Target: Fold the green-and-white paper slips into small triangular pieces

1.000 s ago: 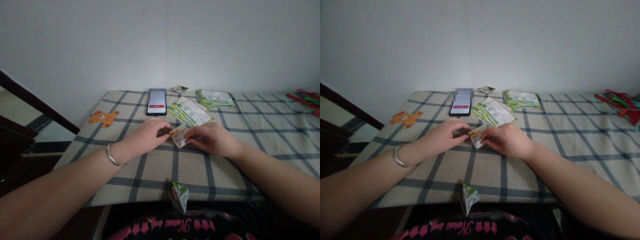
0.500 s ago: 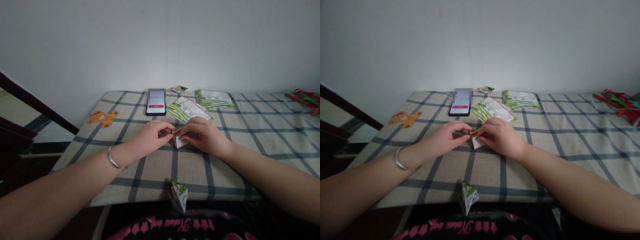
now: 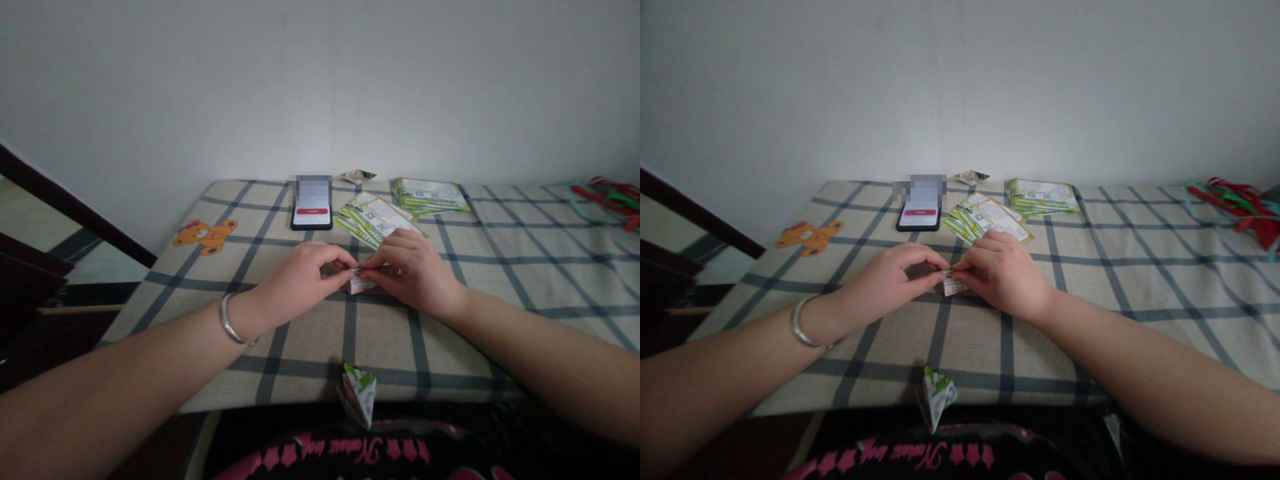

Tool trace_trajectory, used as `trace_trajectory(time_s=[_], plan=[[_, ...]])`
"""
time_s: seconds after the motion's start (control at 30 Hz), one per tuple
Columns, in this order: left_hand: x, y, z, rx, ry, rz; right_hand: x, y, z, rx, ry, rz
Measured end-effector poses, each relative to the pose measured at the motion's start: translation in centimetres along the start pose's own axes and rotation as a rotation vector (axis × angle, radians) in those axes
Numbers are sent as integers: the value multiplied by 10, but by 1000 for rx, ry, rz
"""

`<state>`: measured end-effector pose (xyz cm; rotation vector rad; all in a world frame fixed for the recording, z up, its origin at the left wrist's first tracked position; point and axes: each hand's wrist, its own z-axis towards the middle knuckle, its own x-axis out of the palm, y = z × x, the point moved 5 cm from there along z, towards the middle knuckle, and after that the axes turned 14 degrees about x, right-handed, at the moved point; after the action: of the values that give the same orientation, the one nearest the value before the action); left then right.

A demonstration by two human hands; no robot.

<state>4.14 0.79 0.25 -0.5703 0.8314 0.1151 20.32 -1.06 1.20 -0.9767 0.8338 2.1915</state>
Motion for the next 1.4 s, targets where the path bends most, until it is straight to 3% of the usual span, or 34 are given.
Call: trace_trajectory(time_s=[0.63, 0.9, 1.4], plan=[[-11, 6, -1, -170, -15, 76, -2, -14, -1, 147, -10, 46], [-9, 10, -3, -149, -6, 80, 7, -21, 1, 171, 121, -36], [-7, 11, -4, -134, -38, -17, 6, -18, 2, 197, 100, 151]])
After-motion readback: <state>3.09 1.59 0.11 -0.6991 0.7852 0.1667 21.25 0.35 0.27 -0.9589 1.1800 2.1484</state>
